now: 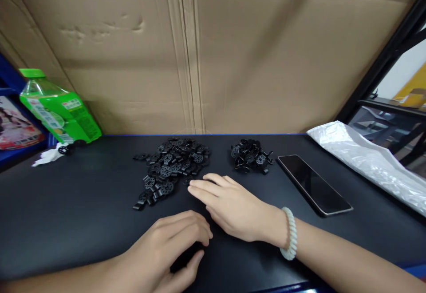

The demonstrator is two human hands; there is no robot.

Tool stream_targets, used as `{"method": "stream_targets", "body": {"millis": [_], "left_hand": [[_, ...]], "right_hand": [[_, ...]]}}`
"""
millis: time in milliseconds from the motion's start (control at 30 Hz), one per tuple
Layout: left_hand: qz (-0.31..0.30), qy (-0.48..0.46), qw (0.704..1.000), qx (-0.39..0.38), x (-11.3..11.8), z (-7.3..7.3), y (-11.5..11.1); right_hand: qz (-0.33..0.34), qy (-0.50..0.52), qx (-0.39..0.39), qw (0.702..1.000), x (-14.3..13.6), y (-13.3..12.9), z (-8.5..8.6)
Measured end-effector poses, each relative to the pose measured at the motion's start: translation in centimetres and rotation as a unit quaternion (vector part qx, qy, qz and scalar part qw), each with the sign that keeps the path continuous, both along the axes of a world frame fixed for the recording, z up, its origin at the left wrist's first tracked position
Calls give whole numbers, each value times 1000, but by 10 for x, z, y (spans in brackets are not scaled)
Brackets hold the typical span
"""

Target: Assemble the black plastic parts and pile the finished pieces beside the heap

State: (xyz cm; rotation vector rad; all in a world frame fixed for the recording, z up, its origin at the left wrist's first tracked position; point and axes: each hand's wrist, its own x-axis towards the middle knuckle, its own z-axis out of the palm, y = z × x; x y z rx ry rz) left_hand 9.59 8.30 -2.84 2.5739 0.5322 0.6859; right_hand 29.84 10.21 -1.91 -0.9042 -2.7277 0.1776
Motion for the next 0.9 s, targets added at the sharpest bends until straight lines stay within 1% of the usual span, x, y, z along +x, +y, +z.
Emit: {"method": "stream_targets", "body": {"millis": [100, 200, 300, 367, 400, 500, 567, 667, 733, 800, 833, 900], "left_hand": [[5, -7, 1000, 4, 0, 0, 1], [12, -15, 1000, 0, -1, 1, 2], [16, -18, 1000, -14, -3, 1, 1], [32, -23, 999, -28, -4, 1, 0], [47, -27, 998, -38, -4, 1, 0], [94, -42, 992, -73, -2, 1, 0], [116, -57, 986, -106, -1, 1, 2], [153, -96, 965, -191, 1, 0, 5], [180, -134, 937, -266, 2, -1, 8], [199, -174, 906, -329, 2, -2, 11], [202, -192, 894, -351, 2, -2, 12], [201, -224, 878, -372, 1, -2, 14]], "right_hand": [[-3, 9, 3, 1000, 1, 1, 0], [-36, 99, -3, 994, 4, 3, 1], [-121, 172, -7, 978, 6, 5, -4], [-176, 176, -15, 968, 6, 8, -10], [-192, 174, -21, 966, 5, 9, -13], [-201, 186, -40, 961, 3, 12, -20], [-200, 210, -52, 956, 1, 13, -21], [-206, 251, -75, 943, -1, 11, -16], [-202, 287, -96, 931, -3, 7, -12], [-183, 326, -115, 920, -5, 2, -10], [-171, 343, -120, 916, -6, -1, -9], [-145, 363, -123, 912, -8, -5, -9]]}}
